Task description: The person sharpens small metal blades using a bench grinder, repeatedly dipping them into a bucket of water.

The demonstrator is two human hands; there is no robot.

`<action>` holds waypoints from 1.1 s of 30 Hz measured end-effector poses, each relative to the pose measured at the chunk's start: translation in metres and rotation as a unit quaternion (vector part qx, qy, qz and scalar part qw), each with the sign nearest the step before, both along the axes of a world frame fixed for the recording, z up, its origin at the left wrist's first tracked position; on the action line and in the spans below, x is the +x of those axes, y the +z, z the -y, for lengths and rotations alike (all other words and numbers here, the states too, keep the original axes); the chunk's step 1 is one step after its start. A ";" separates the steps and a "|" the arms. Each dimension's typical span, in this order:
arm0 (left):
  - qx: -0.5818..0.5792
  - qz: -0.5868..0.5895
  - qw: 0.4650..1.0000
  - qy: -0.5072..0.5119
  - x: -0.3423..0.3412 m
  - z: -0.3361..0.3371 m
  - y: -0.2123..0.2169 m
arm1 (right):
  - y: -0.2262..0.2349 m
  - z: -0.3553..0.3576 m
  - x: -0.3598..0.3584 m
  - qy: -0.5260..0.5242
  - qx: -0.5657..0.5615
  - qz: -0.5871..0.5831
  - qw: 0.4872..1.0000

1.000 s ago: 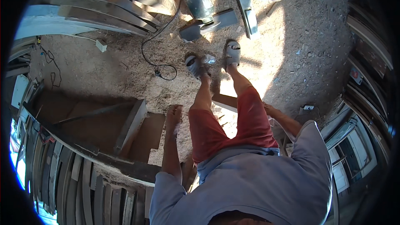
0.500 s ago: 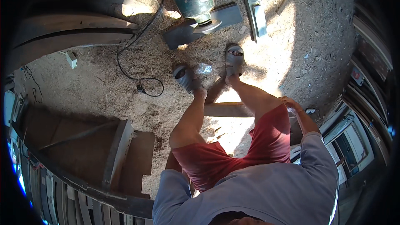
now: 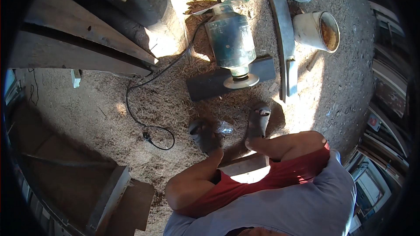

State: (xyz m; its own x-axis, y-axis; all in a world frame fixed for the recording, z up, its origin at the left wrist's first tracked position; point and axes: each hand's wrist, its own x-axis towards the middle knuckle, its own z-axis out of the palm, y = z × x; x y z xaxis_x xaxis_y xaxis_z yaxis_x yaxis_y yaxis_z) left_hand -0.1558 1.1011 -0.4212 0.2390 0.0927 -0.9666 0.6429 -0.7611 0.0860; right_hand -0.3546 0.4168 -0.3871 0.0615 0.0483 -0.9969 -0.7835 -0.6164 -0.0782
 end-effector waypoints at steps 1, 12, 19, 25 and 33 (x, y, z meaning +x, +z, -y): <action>0.003 -0.002 1.000 0.007 -0.003 0.000 -0.001 | -0.002 0.002 0.002 -0.001 -0.003 -0.001 1.000; 0.000 0.012 1.000 0.027 -0.002 0.010 -0.049 | -0.037 0.030 0.030 -0.005 -0.041 0.012 0.999; -0.023 0.037 0.999 0.015 0.000 0.014 -0.062 | -0.051 0.004 -0.007 -0.035 -0.052 0.022 0.998; -0.048 0.066 0.997 0.010 -0.010 0.018 -0.080 | -0.055 -0.025 -0.042 -0.067 -0.061 0.042 0.995; -0.067 0.112 0.991 0.013 -0.018 0.012 -0.097 | -0.083 -0.046 -0.067 -0.125 -0.074 0.076 0.986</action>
